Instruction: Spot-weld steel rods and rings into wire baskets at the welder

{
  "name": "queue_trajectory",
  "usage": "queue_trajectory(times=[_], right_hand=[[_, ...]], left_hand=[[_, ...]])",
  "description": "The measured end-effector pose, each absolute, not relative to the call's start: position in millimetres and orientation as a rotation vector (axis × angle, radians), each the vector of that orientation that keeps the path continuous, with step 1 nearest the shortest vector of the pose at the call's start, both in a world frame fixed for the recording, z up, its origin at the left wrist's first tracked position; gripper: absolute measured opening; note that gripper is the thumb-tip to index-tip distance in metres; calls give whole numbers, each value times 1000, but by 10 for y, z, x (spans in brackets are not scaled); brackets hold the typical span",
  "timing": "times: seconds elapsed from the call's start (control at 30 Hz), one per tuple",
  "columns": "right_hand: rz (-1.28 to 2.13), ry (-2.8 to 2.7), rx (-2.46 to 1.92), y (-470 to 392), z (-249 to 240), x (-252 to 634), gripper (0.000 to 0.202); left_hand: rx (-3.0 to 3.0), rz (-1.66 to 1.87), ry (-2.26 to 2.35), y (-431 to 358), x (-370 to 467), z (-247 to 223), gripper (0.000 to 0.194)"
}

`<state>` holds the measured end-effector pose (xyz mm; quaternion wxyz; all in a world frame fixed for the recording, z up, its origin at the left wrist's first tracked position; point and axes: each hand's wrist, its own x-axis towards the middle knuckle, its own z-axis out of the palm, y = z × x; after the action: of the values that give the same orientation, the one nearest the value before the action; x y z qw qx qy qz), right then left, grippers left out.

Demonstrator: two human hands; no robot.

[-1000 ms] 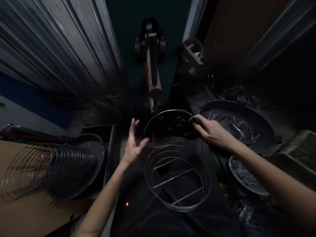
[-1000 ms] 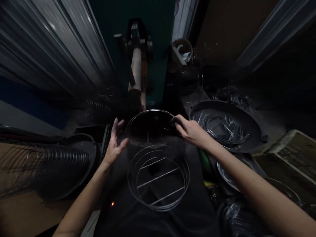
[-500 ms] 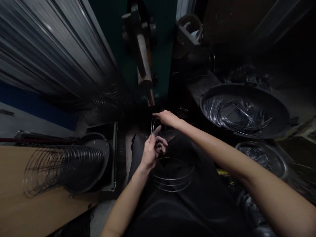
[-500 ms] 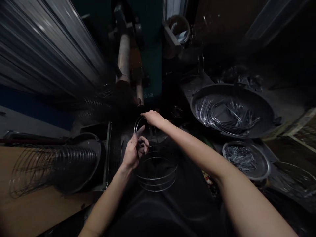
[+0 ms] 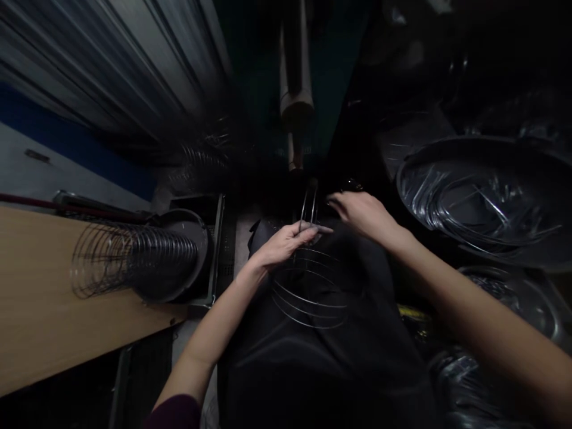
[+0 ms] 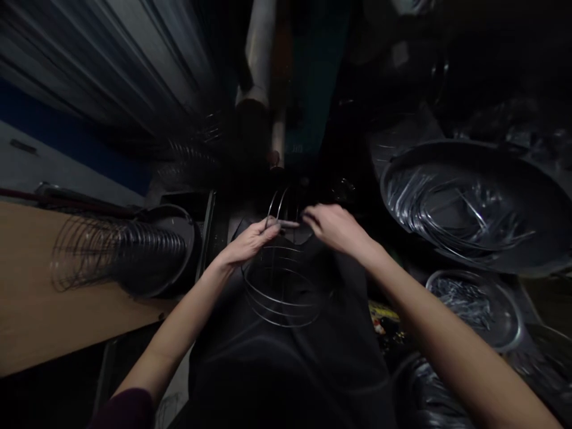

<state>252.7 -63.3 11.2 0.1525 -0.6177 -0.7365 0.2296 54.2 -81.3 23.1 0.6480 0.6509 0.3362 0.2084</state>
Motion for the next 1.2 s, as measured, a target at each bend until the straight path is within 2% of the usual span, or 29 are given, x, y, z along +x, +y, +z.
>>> queue_trajectory(times=[0.07,0.13,0.33,0.5,0.63,0.73,1.0,1.2], right_hand=[[1039,-2063,-1584,-947,132,2485,22],[1364,-1853,-1449,-1202,123,2369,25],[1782,-1184,-1285,-1320,179,2073,32],[1764,-1048,-1351,-1199,317,2287,37],[1759,-1099,-1406,-1286,303,2268,37],[1695,-1059,-1383,-1380,252,2134,38],[1563,-860,-1322,-1233,270,1956,41],[1462,-716,-1228,-740,268,2103,43]], left_hand=[[1625,520,816,-772,532,192,37],[1750,518,827,-735,566,173,35],[1933,560,964,-1029,394,276,41],[2330,425,880,-1720,-30,-60,77],[2528,524,1034,-1838,-52,-494,64],[2557,533,1073,-1727,0,-606,59],[2608,859,902,-1319,113,-478,65],[2472,939,881,-773,290,-340,72]])
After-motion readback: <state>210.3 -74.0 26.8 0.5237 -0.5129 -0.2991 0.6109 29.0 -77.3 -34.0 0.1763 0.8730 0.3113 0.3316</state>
